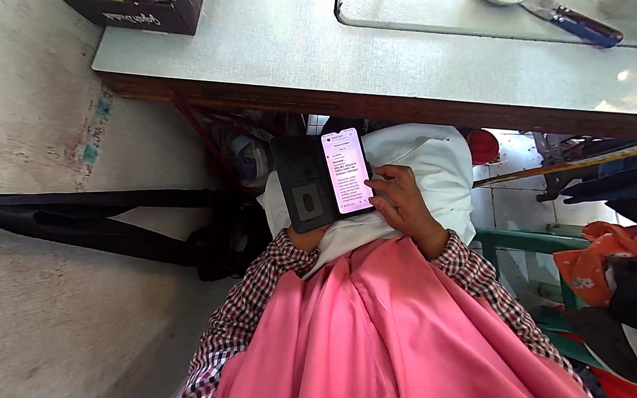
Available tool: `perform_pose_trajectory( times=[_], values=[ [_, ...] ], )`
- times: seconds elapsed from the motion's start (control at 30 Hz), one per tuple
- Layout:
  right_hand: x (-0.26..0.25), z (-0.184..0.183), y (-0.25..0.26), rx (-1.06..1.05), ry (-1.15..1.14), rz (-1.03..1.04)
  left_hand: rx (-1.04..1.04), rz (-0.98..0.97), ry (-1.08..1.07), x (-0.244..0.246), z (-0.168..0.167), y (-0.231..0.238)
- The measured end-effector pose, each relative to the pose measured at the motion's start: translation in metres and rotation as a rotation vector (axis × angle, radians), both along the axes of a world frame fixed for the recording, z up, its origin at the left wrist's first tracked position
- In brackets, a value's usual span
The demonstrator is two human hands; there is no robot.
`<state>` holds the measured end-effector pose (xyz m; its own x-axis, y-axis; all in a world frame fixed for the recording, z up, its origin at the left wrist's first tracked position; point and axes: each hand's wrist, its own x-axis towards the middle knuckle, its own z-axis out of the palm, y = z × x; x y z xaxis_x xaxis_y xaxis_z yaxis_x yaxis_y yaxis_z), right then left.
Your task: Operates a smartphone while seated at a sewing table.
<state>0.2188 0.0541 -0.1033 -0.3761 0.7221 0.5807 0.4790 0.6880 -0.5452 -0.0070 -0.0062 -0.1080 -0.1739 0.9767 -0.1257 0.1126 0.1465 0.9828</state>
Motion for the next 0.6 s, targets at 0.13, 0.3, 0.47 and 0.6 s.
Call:
perform_pose_trajectory(
  times=[0.13, 0.3, 0.47, 0.6],
  values=[
    [0.0005, -0.0006, 0.0001, 0.007, 0.009, 0.018, -0.001, -0.023, -0.006, -0.0008, 0.0011, -0.0003],
    [0.0006, 0.0006, -0.0009, 0.003, 0.007, 0.016, -0.066, -0.002, 0.144, 0.0013, 0.0075, -0.0001],
    [0.0007, 0.0016, -0.0015, 0.008, 0.013, 0.027, -0.162, -0.018, 0.214, 0.0005, 0.0079, 0.0010],
    [0.0011, 0.0007, -0.0016, 0.022, 0.018, 0.037, -0.147, 0.008, 0.183, 0.0014, 0.0045, 0.0001]
  ],
)
